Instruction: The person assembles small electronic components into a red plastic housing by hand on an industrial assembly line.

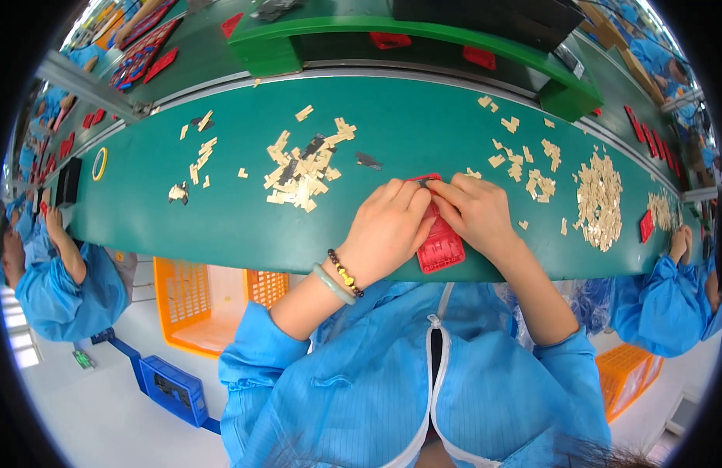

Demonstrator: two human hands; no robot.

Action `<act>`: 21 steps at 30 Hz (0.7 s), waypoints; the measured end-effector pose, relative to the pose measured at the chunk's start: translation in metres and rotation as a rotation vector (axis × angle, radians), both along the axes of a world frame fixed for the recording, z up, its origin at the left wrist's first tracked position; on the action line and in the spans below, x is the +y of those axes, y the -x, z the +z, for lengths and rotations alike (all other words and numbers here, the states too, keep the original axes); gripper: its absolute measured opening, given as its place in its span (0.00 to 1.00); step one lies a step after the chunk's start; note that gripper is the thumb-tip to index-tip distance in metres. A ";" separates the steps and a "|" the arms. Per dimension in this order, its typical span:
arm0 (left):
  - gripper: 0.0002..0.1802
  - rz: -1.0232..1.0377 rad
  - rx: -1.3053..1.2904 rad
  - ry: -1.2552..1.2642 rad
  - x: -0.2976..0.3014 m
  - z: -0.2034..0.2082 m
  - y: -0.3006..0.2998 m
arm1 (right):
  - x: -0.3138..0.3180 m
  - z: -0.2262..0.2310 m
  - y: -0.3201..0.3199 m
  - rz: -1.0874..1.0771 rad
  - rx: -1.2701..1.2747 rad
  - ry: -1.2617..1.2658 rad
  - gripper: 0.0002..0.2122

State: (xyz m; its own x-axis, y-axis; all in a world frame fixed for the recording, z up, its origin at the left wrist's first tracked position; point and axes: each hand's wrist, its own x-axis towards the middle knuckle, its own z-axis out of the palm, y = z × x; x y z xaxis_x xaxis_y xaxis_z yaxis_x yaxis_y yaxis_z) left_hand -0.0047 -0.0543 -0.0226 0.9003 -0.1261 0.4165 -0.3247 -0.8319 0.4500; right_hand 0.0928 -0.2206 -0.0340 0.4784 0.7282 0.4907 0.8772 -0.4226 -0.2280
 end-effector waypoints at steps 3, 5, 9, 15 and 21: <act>0.13 0.013 -0.061 -0.041 -0.003 -0.008 -0.005 | -0.008 0.005 -0.009 0.058 0.057 0.040 0.08; 0.12 0.040 -0.076 -0.082 -0.005 -0.013 -0.005 | -0.010 0.007 -0.009 0.056 0.032 0.050 0.08; 0.12 0.080 -0.173 -0.171 -0.011 -0.022 -0.012 | -0.010 0.012 0.004 0.004 0.074 0.087 0.10; 0.11 0.148 -0.154 -0.264 -0.015 -0.026 -0.015 | -0.033 0.025 0.051 0.257 0.183 0.024 0.13; 0.10 0.115 -0.097 -0.329 -0.016 -0.017 -0.018 | -0.040 0.010 0.047 0.318 0.157 0.107 0.13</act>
